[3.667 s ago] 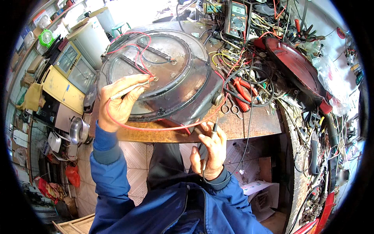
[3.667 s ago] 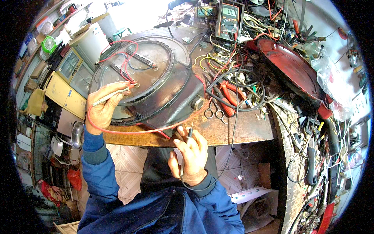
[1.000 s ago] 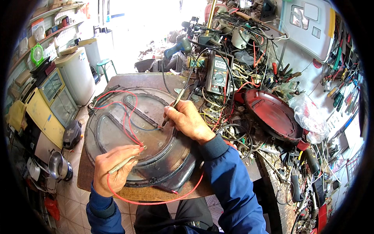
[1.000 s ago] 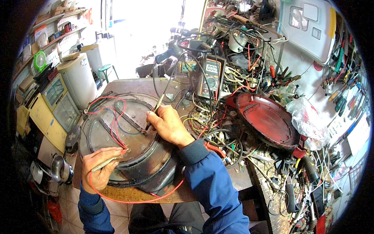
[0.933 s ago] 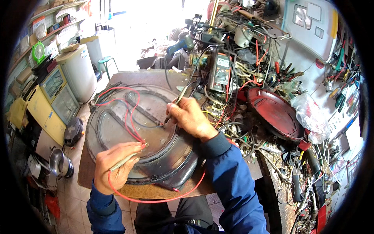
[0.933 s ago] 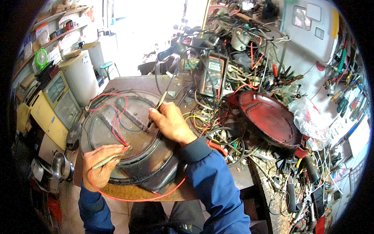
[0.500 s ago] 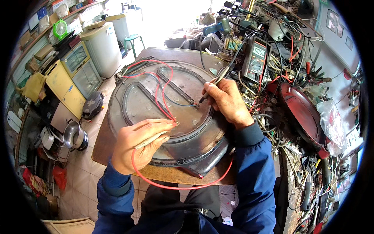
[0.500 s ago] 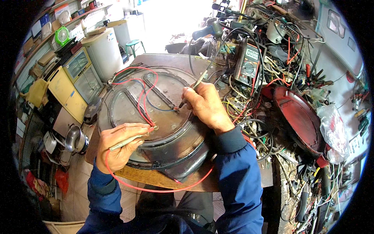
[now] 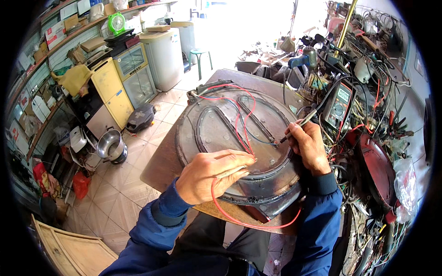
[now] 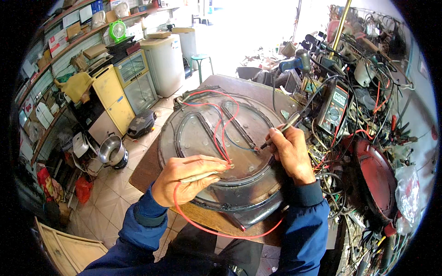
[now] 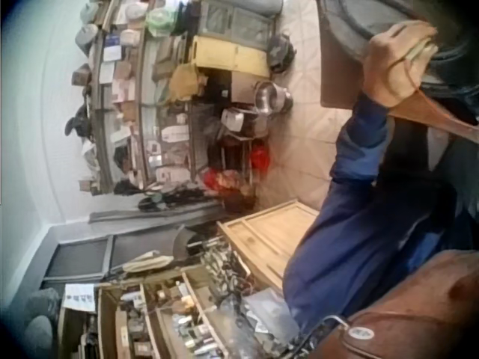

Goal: The person works on a red portable grill, first manipulating wires on its underside and then opening the control box. They use a screwdriver to adjust internal components and a multimeter to test electrical connections within the grill's wiring harness.

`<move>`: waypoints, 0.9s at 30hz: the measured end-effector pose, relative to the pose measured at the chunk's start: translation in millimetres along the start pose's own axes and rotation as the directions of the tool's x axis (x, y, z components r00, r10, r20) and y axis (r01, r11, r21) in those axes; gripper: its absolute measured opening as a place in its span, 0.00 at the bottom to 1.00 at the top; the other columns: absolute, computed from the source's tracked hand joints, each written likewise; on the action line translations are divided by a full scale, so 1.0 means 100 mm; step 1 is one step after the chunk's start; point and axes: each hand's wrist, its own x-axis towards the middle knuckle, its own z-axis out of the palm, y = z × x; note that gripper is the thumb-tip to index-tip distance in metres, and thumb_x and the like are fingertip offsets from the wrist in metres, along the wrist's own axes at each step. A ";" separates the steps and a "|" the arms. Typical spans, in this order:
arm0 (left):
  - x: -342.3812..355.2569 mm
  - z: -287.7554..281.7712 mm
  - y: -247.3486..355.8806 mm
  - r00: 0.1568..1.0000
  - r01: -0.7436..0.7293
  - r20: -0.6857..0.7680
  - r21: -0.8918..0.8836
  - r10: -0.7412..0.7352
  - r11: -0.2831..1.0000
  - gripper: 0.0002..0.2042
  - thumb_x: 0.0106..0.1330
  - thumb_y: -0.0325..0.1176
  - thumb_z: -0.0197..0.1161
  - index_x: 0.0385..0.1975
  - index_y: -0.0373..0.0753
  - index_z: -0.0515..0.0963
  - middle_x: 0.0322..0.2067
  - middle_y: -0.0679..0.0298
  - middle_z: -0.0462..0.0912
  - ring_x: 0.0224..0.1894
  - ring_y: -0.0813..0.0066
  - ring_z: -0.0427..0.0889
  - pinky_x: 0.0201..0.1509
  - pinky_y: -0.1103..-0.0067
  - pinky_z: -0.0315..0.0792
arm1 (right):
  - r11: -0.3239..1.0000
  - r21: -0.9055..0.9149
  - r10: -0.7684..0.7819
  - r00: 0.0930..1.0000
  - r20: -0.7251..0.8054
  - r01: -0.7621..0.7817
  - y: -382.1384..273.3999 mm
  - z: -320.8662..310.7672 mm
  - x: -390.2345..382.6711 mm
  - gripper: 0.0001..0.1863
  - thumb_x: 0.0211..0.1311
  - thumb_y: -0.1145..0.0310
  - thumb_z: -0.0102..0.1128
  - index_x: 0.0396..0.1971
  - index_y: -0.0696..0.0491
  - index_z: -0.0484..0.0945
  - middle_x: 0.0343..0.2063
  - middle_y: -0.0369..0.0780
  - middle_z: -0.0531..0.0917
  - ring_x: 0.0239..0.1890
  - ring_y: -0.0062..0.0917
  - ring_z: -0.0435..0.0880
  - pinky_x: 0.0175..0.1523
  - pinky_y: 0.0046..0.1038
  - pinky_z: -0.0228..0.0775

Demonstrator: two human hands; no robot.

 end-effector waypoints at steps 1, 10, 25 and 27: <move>0.00 0.00 -0.01 1.000 0.001 -0.002 0.003 -0.001 1.000 0.14 0.71 0.27 0.71 0.55 0.34 0.85 0.50 0.50 0.89 0.51 0.52 0.90 0.56 0.68 0.84 | 1.000 0.004 -0.012 1.000 0.003 0.012 0.02 0.00 0.00 0.16 0.79 0.61 0.60 0.33 0.58 0.83 0.22 0.33 0.80 0.20 0.14 0.72 0.25 0.21 0.61; 0.04 -0.02 -0.04 0.994 -0.074 -0.083 0.035 0.077 0.997 0.07 0.74 0.28 0.68 0.47 0.33 0.85 0.55 0.50 0.87 0.59 0.55 0.86 0.63 0.67 0.79 | 0.989 0.040 -0.134 0.975 -0.177 0.143 -0.08 -0.27 -0.20 0.23 0.84 0.51 0.54 0.31 0.54 0.78 0.21 0.33 0.78 0.18 0.17 0.72 0.23 0.22 0.60; 0.26 1.01 1.25 0.980 0.006 0.192 0.245 -0.054 0.969 0.14 0.75 0.45 0.65 0.40 0.39 0.76 0.27 0.50 0.87 0.29 0.45 0.88 0.31 0.57 0.81 | 0.873 -0.487 -0.077 0.993 -0.085 0.026 -0.92 -0.64 -2.12 0.12 0.72 0.65 0.74 0.40 0.60 0.87 0.27 0.28 0.83 0.30 0.09 0.70 0.33 0.22 0.60; 0.32 1.13 1.26 0.990 -0.003 0.143 0.113 -0.013 0.994 0.18 0.74 0.43 0.67 0.51 0.34 0.78 0.41 0.45 0.88 0.43 0.46 0.89 0.45 0.58 0.83 | 0.876 -0.482 -0.110 0.978 -0.174 0.013 -0.90 -0.90 -2.11 0.12 0.76 0.66 0.68 0.37 0.60 0.87 0.24 0.26 0.79 0.30 0.09 0.69 0.33 0.22 0.60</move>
